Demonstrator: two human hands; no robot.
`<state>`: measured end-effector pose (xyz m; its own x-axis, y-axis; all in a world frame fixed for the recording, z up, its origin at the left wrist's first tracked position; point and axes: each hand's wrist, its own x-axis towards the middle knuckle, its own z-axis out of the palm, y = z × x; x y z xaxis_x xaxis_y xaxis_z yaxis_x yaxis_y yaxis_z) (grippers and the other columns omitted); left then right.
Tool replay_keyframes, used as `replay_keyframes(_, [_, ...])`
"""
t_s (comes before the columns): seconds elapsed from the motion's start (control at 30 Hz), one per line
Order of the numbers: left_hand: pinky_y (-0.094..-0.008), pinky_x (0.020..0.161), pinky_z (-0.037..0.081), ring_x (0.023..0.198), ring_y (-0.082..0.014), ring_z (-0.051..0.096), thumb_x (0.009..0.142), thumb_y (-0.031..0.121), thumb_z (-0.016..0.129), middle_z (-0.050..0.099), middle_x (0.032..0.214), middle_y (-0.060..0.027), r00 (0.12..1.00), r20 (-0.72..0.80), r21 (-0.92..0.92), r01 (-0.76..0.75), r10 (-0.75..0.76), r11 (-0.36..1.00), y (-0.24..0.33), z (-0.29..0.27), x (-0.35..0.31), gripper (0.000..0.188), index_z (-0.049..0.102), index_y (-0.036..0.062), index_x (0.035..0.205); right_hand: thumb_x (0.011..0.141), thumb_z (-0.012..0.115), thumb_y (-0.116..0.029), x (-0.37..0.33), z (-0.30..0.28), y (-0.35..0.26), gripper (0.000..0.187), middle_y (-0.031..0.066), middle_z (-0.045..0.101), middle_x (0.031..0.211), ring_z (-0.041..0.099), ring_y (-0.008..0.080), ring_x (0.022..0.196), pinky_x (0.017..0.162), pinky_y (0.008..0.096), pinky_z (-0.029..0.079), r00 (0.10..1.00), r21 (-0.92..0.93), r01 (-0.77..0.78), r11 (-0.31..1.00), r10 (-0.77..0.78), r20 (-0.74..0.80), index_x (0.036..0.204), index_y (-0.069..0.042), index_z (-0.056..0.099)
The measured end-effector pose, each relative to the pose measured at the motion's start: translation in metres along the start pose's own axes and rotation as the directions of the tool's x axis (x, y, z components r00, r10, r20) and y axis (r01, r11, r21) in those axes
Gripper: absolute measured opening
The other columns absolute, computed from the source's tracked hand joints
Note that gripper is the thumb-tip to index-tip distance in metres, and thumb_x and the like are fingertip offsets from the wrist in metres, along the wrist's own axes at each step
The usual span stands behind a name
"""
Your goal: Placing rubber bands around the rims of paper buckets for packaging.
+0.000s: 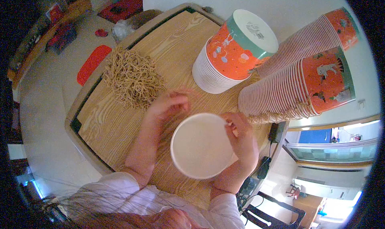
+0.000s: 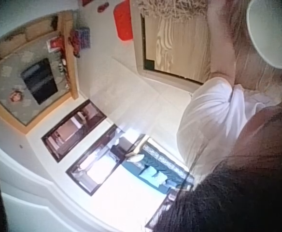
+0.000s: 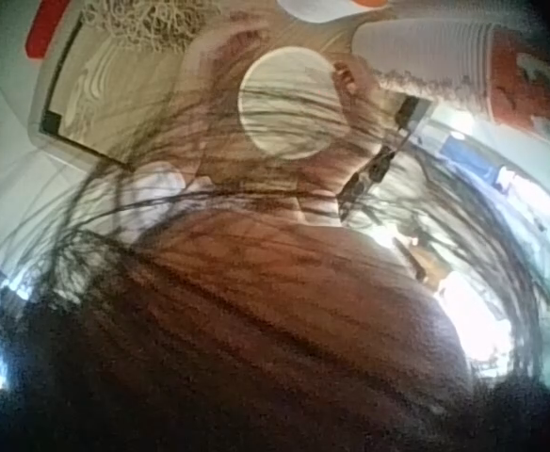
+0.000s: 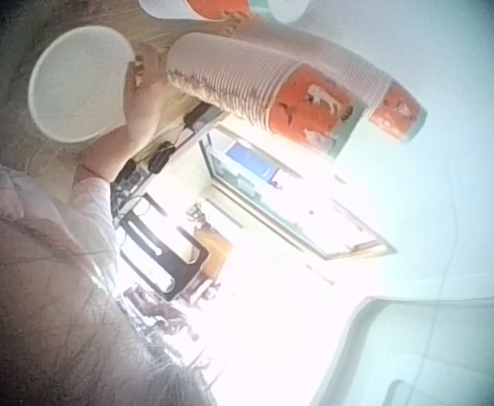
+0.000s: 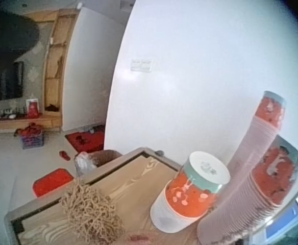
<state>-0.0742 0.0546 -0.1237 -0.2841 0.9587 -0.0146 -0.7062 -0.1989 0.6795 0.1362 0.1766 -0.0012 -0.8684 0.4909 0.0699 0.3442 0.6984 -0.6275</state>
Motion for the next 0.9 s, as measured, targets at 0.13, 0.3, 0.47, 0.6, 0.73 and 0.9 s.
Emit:
replay_keyframes(0.13, [-0.0295,0.075,0.052,0.078,-0.0151,0.063,0.089,0.009,0.059,0.067,0.088,-0.0084,0.957,-0.018,-0.278,-0.282,0.289,0.918,0.016,-0.008,-0.010,0.026,0.062,-0.0039,0.111,0.079,0.057,0.009,-0.010,-0.006,-0.001,0.024,0.0078,0.058,0.092,0.057,0.0145,0.075,0.066,0.0249,0.047,0.987,-0.053,-0.106,0.993,0.099,-0.126,0.101,0.000,0.062])
replay_keyframes(0.3, [-0.0378,0.089,0.050,0.094,-0.0255,0.065,0.090,0.005,0.048,0.062,0.113,-0.0223,0.926,0.101,-0.239,-0.333,0.364,0.912,0.051,0.037,-0.045,0.035,0.055,-0.0063,0.122,0.082,0.062,0.001,-0.025,-0.005,0.011,0.011,0.0092,0.062,0.078,0.060,0.0138,0.064,0.059,0.0273,0.048,0.988,-0.216,-0.127,0.968,0.104,-0.112,0.093,0.001,0.064])
replay_keyframes(0.47, [-0.0389,0.090,0.051,0.102,-0.0291,0.064,0.086,-0.003,0.048,0.061,0.115,-0.0262,0.823,0.131,-0.016,-0.555,0.553,0.831,0.077,0.069,-0.090,0.036,0.057,-0.0055,0.120,0.083,0.065,-0.005,-0.053,-0.005,-0.017,0.010,0.0097,0.063,0.073,0.062,0.0147,0.060,0.055,0.0293,0.048,0.982,-0.237,-0.159,0.958,0.179,0.064,0.093,0.000,0.066])
replay_keyframes(0.6, [-0.0359,0.081,0.055,0.089,-0.0258,0.068,0.077,-0.010,0.057,0.067,0.100,-0.0235,0.781,-0.051,0.307,-0.581,0.622,0.754,0.084,0.087,-0.118,0.027,0.068,-0.0044,0.101,0.083,0.067,-0.007,-0.057,-0.006,-0.052,0.015,0.0094,0.064,0.073,0.063,0.0164,0.060,0.054,0.0295,0.048,0.923,0.007,0.228,0.974,-0.218,0.318,0.097,-0.002,0.066])
replay_keyframes(0.73, [-0.0334,0.077,0.053,0.086,-0.0213,0.066,0.075,-0.003,0.066,0.068,0.097,-0.0150,0.816,-0.119,0.448,-0.464,0.565,0.764,0.090,0.106,-0.124,0.017,0.072,-0.0014,0.091,0.081,0.069,-0.011,-0.041,-0.008,-0.055,0.017,0.0120,0.066,0.087,0.065,0.0250,0.072,0.063,0.0337,0.051,0.993,-0.054,0.099,0.994,-0.102,-0.056,0.096,-0.004,0.067])
replay_keyframes(0.9, [-0.0358,0.077,0.046,0.090,-0.0236,0.055,0.075,0.014,0.073,0.059,0.095,-0.0056,0.795,0.150,0.966,-0.243,0.588,0.083,0.064,0.114,-0.091,0.010,0.072,0.0049,0.080,0.077,0.070,-0.004,-0.015,0.000,-0.048,0.018,0.0122,0.065,0.091,0.062,0.0262,0.089,0.080,0.0346,0.048,0.933,-0.073,0.095,0.993,-0.114,-0.342,0.095,-0.002,0.066])
